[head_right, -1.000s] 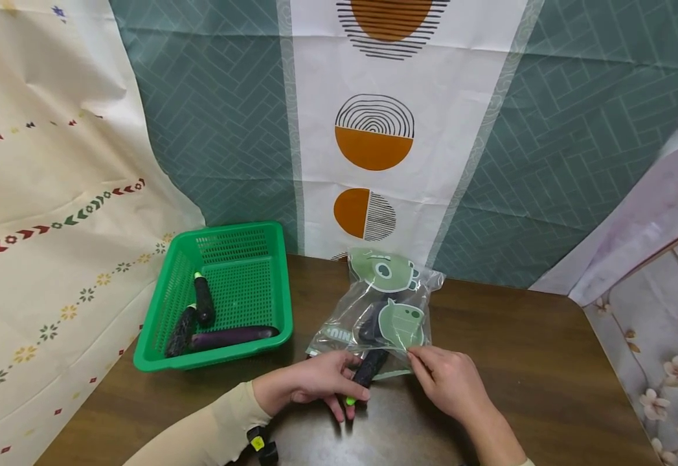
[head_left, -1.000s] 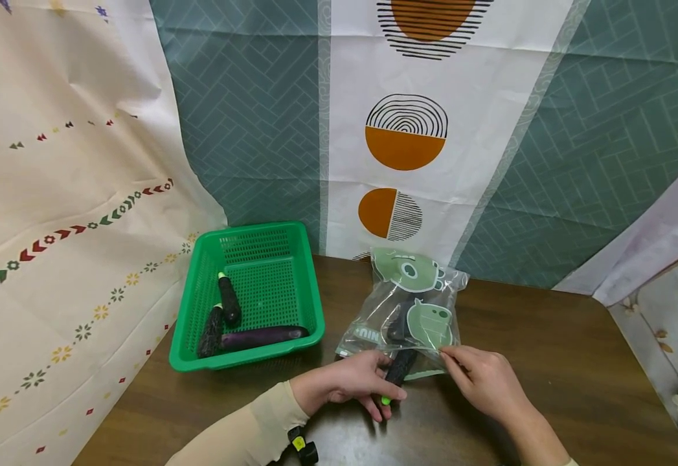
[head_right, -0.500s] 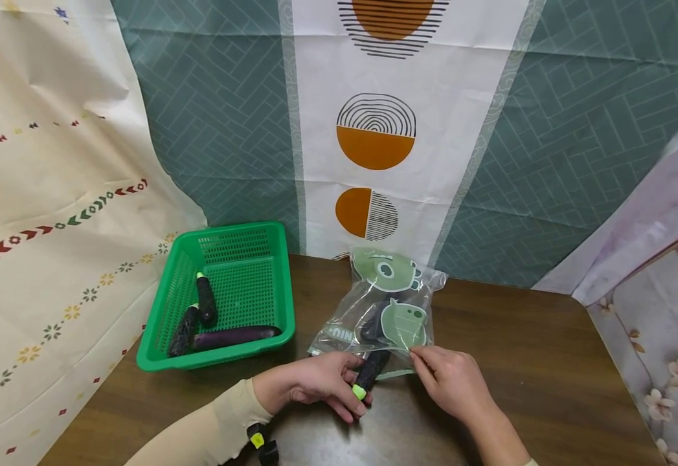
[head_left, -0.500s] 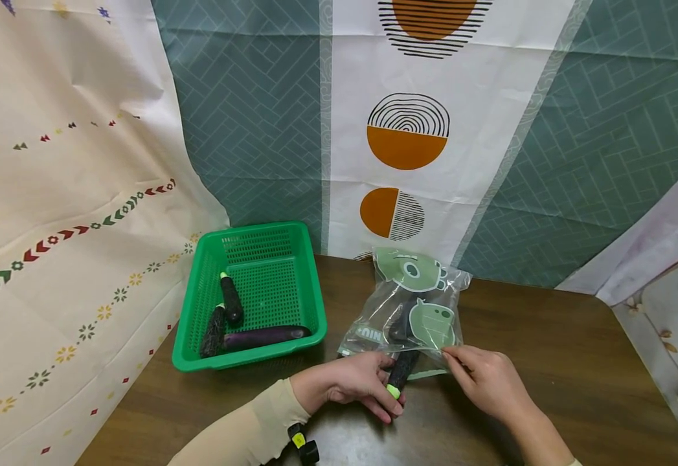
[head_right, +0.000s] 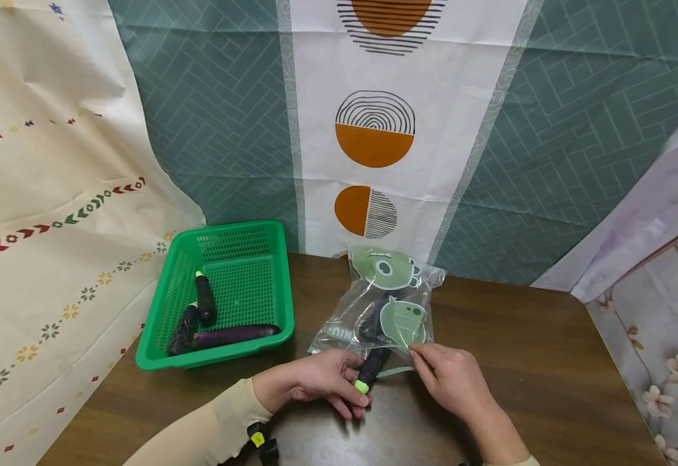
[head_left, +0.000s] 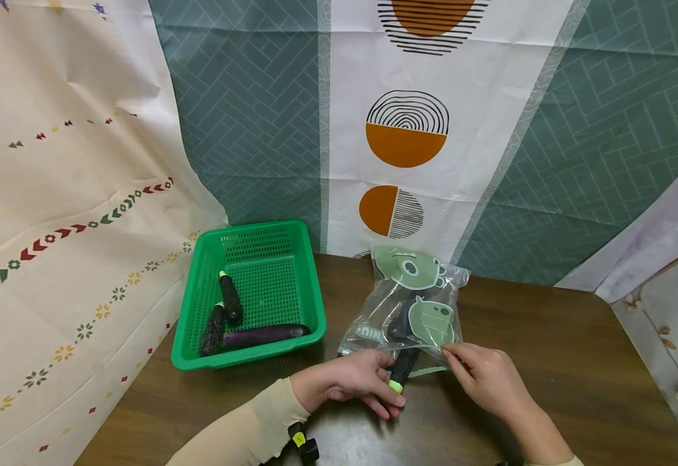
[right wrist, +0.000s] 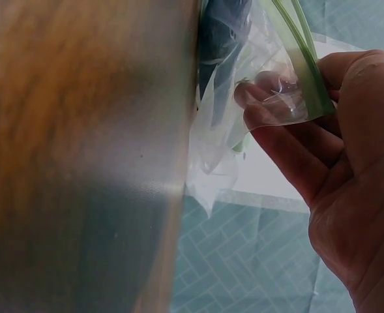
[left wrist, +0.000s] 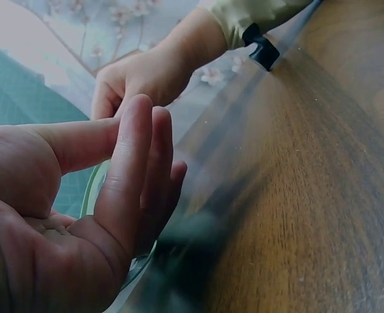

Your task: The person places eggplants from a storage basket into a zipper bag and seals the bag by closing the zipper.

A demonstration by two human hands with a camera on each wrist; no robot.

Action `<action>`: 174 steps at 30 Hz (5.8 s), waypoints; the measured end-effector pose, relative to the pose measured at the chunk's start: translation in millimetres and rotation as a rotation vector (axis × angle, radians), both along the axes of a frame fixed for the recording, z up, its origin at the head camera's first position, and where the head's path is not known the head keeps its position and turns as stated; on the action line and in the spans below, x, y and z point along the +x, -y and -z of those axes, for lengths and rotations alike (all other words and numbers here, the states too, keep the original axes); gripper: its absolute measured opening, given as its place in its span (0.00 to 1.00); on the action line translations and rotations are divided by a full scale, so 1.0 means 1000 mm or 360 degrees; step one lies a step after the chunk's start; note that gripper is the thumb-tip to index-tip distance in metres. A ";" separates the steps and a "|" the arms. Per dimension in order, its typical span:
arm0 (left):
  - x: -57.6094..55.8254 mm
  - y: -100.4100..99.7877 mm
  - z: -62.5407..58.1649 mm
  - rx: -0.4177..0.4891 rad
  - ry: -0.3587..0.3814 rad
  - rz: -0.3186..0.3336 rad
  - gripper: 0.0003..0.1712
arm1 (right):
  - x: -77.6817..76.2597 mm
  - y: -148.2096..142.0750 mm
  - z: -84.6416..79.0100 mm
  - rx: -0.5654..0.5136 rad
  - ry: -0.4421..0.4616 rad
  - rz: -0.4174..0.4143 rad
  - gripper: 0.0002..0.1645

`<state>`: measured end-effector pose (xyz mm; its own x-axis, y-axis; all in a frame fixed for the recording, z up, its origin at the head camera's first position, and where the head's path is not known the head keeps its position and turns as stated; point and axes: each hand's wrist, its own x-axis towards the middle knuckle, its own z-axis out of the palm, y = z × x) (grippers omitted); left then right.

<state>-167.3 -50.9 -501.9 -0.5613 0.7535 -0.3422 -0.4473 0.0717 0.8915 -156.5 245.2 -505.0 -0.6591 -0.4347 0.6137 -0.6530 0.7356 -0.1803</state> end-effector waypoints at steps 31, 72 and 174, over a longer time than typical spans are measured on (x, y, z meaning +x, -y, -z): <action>0.003 -0.002 0.008 -0.0207 -0.0240 -0.0048 0.22 | 0.000 0.002 -0.001 -0.0003 0.0001 -0.0015 0.12; 0.000 -0.010 0.016 -0.0005 -0.0043 -0.0234 0.14 | 0.000 0.001 0.000 0.0011 0.0005 -0.0003 0.12; -0.015 0.061 -0.105 -0.0317 -0.0916 -0.0264 0.38 | -0.002 -0.001 0.001 0.0005 -0.0012 -0.0030 0.13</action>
